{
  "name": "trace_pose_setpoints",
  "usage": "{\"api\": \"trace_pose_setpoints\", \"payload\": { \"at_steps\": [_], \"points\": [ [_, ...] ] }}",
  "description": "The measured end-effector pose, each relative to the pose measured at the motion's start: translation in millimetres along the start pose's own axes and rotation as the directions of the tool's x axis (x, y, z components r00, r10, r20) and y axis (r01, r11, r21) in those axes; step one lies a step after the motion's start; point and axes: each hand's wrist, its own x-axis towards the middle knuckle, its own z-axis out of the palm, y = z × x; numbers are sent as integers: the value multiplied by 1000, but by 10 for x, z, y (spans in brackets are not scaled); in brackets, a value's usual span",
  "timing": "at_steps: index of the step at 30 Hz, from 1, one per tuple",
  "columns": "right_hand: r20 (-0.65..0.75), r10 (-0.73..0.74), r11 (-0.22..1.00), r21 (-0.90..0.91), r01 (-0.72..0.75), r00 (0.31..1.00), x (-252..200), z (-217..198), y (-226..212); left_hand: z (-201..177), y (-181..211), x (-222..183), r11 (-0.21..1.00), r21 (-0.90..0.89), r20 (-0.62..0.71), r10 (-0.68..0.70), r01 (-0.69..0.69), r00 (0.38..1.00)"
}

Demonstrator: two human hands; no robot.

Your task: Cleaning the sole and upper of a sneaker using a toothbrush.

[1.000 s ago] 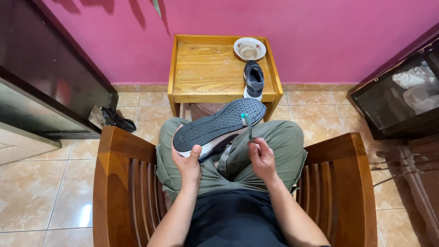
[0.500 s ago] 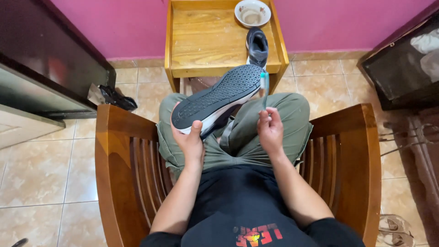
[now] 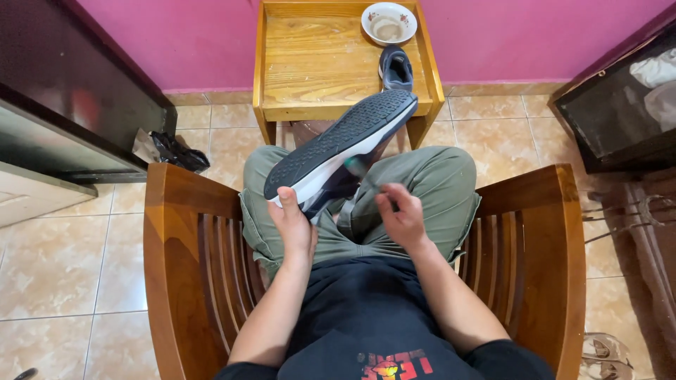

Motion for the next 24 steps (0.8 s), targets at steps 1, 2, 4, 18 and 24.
{"api": "trace_pose_setpoints", "payload": {
  "at_steps": [1, 2, 4, 18, 24],
  "points": [
    [-1, 1, 1000, 0, -1, 1000, -23, 0, 41, -55, -41, -13, 1000, 1, 1, 0, 0, 1000],
    [-78, 81, 997, 13, -80, 994, -27, -6, 85, -97, -85, -20, 999, -7, -4, -52, 52, 999],
    [-153, 159, 987, 30, -156, 975, -26, -16, 152, -69, -42, -50, 994, -18, -7, -103, 103, 995],
    [191, 18, 999, -30, -13, 981, 229, -211, -187, 239, 335, -123, 950, -130, 25, -282, 283, 959],
    [-76, 21, 989, -146, -32, 997, 218, -361, 222, 233, 377, -150, 944, -150, 45, -289, 293, 956]
  ]
}}
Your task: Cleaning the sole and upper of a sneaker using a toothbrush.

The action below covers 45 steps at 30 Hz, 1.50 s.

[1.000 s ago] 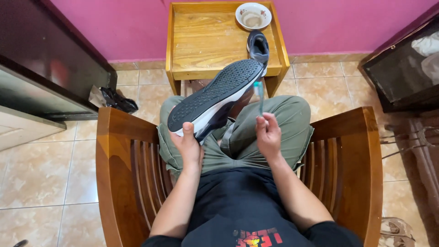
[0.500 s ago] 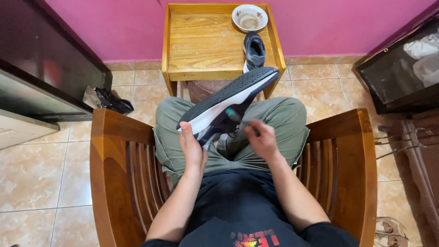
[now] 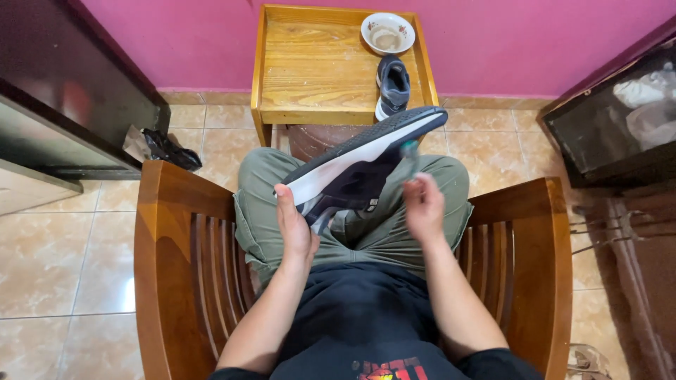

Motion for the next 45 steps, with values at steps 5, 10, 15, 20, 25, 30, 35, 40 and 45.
{"api": "trace_pose_setpoints", "payload": {
  "at_steps": [5, 10, 15, 20, 25, 30, 35, 40, 45],
  "points": [
    [208, -22, 997, 72, 8, 978, 60, -43, -274, -55, -11, 83, 1000, 7, 10, 0, 0, 1000],
    [35, 37, 997, 59, -39, 999, 27, -43, -86, -59, -25, 72, 998, 55, 8, 2, -2, 1000],
    [234, -25, 983, 185, -19, 972, -65, 81, -117, -90, -37, 97, 999, 38, 38, 11, -12, 999],
    [74, 60, 985, 154, -70, 996, 67, -63, -42, -121, -74, 115, 999, 37, 48, 12, -14, 999],
    [246, 87, 945, 288, -158, 965, -75, 118, -73, -49, 1, 49, 1000, 28, 41, -5, 4, 999],
    [23, 141, 974, 179, -143, 990, 101, -59, -210, -21, 63, 86, 997, 57, 9, 47, -47, 999],
    [176, 49, 980, 183, -81, 983, -101, 106, 36, -73, -31, 95, 997, 79, -4, 20, -19, 1000],
    [115, 129, 967, 207, -151, 985, -98, 189, -34, -49, -16, 117, 994, 97, -3, 42, -41, 999],
    [271, 63, 967, 223, -126, 961, -140, 214, -172, 38, 31, 42, 998, 49, -37, 50, -48, 998]
  ]
}}
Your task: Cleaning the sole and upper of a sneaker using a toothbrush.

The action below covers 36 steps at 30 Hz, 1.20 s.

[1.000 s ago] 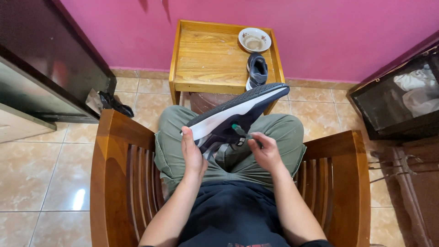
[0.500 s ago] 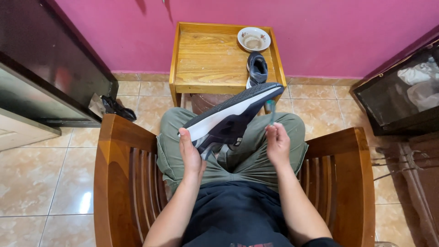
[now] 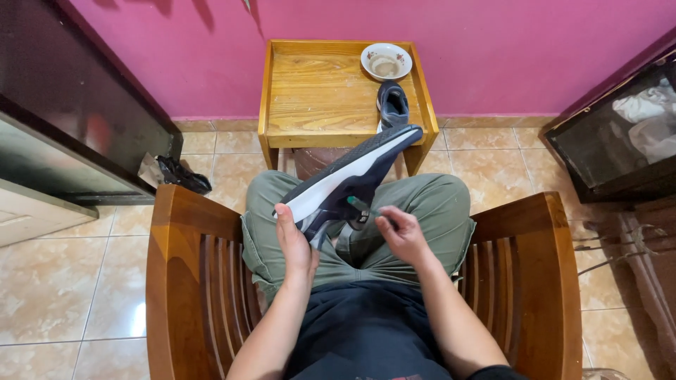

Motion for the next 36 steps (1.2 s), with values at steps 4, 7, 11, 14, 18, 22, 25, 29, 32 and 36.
{"api": "trace_pose_setpoints", "payload": {
  "at_steps": [4, 7, 11, 14, 18, 22, 25, 29, 32, 36],
  "points": [
    [-140, 127, 988, 101, -113, 982, 28, -66, 204, -4, -10, 22, 1000, 18, 12, 18, -18, 1000],
    [-81, 153, 979, 150, -140, 985, -23, 8, 217, -4, -17, -21, 998, 47, -15, 41, -40, 999],
    [-97, 129, 976, 189, -109, 987, 3, -81, 267, -36, -25, 14, 997, 56, -8, 63, -62, 998],
    [-259, 160, 965, 244, -96, 952, 60, -162, 247, -17, -44, -16, 996, 56, -13, 76, -75, 997],
    [-130, 100, 992, 87, -89, 987, 4, 3, 192, -251, -300, 89, 992, 93, -30, 89, -85, 996],
    [-45, -43, 996, -84, 40, 998, -8, 37, -55, -142, -151, 50, 992, 98, -11, 83, -81, 996],
    [-248, 145, 982, -86, -171, 958, 64, -115, -72, -264, -242, 140, 989, 122, -38, 93, -88, 995],
    [-141, 30, 998, -58, -38, 990, 40, 33, -354, -271, -285, 137, 981, 150, 6, 122, -122, 992],
    [-59, 5, 997, -71, -9, 998, -11, 36, -216, -232, -268, 139, 967, 171, 87, 177, -190, 980],
    [-235, 68, 993, -73, -88, 970, 85, -133, -213, -265, -300, 67, 929, 208, 180, 271, -305, 946]
  ]
}}
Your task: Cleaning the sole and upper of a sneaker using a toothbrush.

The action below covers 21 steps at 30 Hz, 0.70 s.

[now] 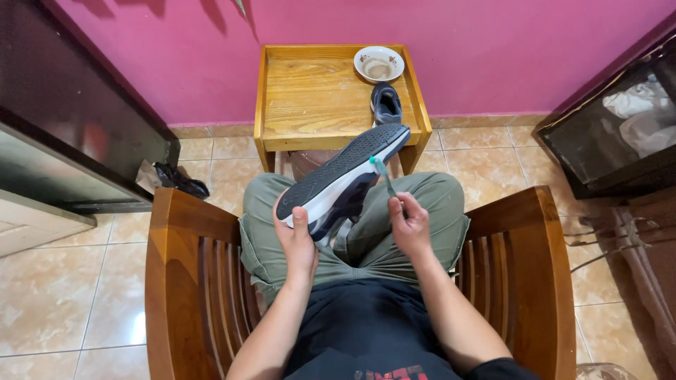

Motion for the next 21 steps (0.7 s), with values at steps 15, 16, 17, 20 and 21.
{"api": "trace_pose_setpoints", "payload": {
  "at_steps": [15, 16, 17, 20, 21],
  "points": [
    [236, -22, 997, 73, 5, 971, -270, 309, -20, -53, -91, 6, 999, 5, 8, 36, -36, 999],
    [236, -22, 997, 76, 4, 971, -221, 250, -47, -46, -45, 1, 999, 8, 8, 37, -37, 999],
    [166, 36, 997, 55, -45, 985, -158, 190, -73, -27, -2, 6, 999, 25, 5, 29, -30, 1000],
    [20, 132, 987, 86, -134, 991, -27, 76, 55, -7, 7, 10, 1000, 17, -3, 17, -17, 1000],
    [-49, 179, 976, 138, -171, 983, -1, 40, 133, -12, -11, -4, 1000, -6, -10, 11, -11, 1000]
  ]
}}
